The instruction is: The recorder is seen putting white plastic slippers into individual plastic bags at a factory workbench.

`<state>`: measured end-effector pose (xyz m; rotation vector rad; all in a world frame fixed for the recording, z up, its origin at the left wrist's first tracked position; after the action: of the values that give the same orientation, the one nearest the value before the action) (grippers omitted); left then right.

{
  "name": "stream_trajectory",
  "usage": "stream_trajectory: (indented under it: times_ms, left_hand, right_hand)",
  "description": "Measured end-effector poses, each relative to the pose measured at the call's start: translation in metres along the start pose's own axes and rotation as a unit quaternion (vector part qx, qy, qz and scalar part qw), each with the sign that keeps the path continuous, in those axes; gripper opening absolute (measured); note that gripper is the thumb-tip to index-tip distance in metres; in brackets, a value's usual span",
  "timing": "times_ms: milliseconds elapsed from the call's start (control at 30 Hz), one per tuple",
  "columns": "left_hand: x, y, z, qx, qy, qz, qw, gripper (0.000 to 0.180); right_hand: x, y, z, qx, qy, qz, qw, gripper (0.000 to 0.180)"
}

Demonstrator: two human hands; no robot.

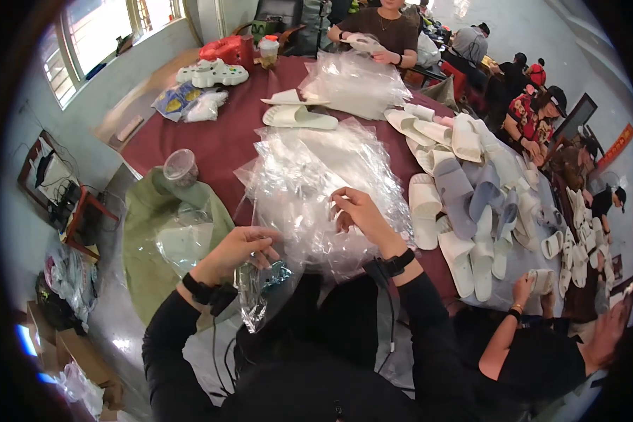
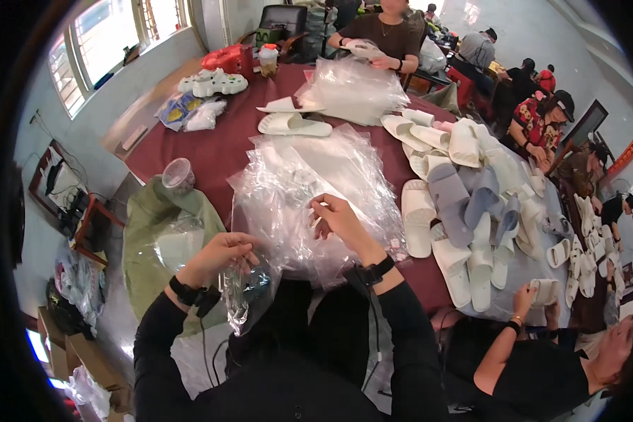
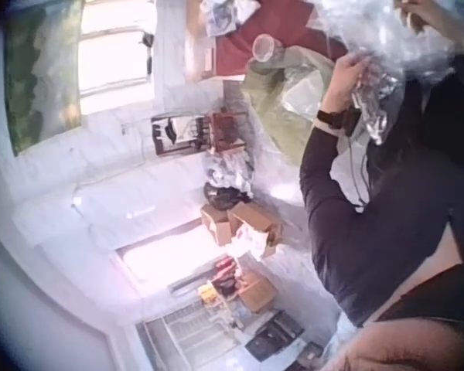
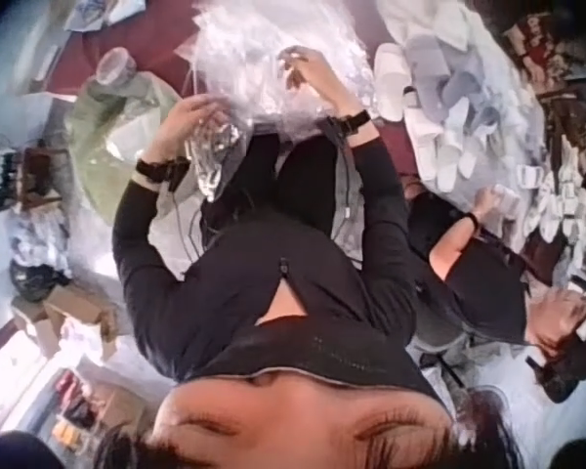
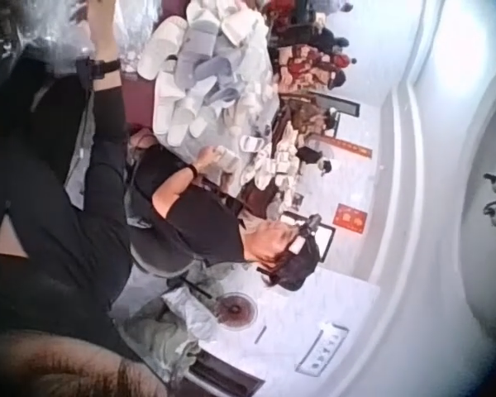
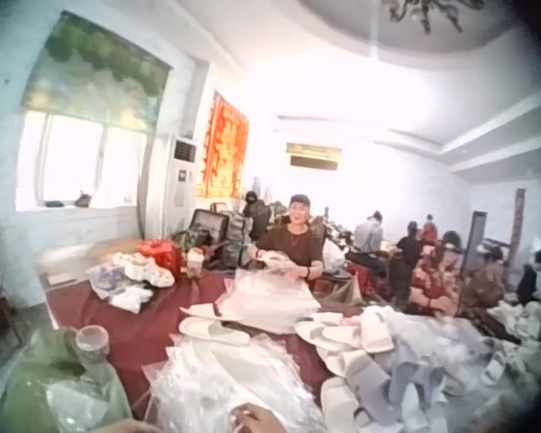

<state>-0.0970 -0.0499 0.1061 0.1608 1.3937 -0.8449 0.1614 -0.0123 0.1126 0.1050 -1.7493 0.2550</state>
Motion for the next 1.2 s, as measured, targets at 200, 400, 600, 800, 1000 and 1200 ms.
stream_trajectory:
  times_ms: [200,400,600,800,1000,1200]
  left_hand:
    - [0.037,-0.011,-0.094,-0.162,-0.176,0.125,0.963,0.029]
    - [0.060,0.033,-0.144,-0.215,-0.198,0.126,0.948,0.030]
    - [0.051,0.075,-0.152,-0.195,-0.201,0.175,0.944,0.034]
    - [0.056,0.065,-0.167,-0.188,-0.084,0.220,0.953,0.023]
    - [0.014,0.104,-0.158,-0.178,0.429,0.264,0.845,0.024]
    - [-0.048,0.148,-0.074,-0.255,0.614,0.309,0.680,0.053]
  right_hand:
    - [0.000,0.035,0.031,0.120,-0.336,-0.004,0.934,0.030]
    - [-0.083,0.107,0.041,0.022,-0.364,-0.216,0.905,0.047]
    - [-0.072,0.137,0.002,-0.264,-0.448,-0.127,0.845,0.063]
    - [-0.067,0.168,0.062,-0.137,-0.562,0.120,0.807,0.083]
    - [-0.062,0.167,0.047,-0.152,-0.470,0.159,0.855,0.083]
    - [-0.103,0.132,-0.012,-0.250,0.262,-0.062,0.930,0.056]
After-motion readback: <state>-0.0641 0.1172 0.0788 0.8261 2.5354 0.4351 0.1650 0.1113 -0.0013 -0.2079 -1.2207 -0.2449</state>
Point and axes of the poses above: each hand's wrist, its own y-axis towards the middle knuckle, its own z-axis out of the palm, x = y × z, the point moved 5 cm from there along y, towards the middle knuckle, and after that the axes turned 5 degrees about -y, right-handed, at the moved point
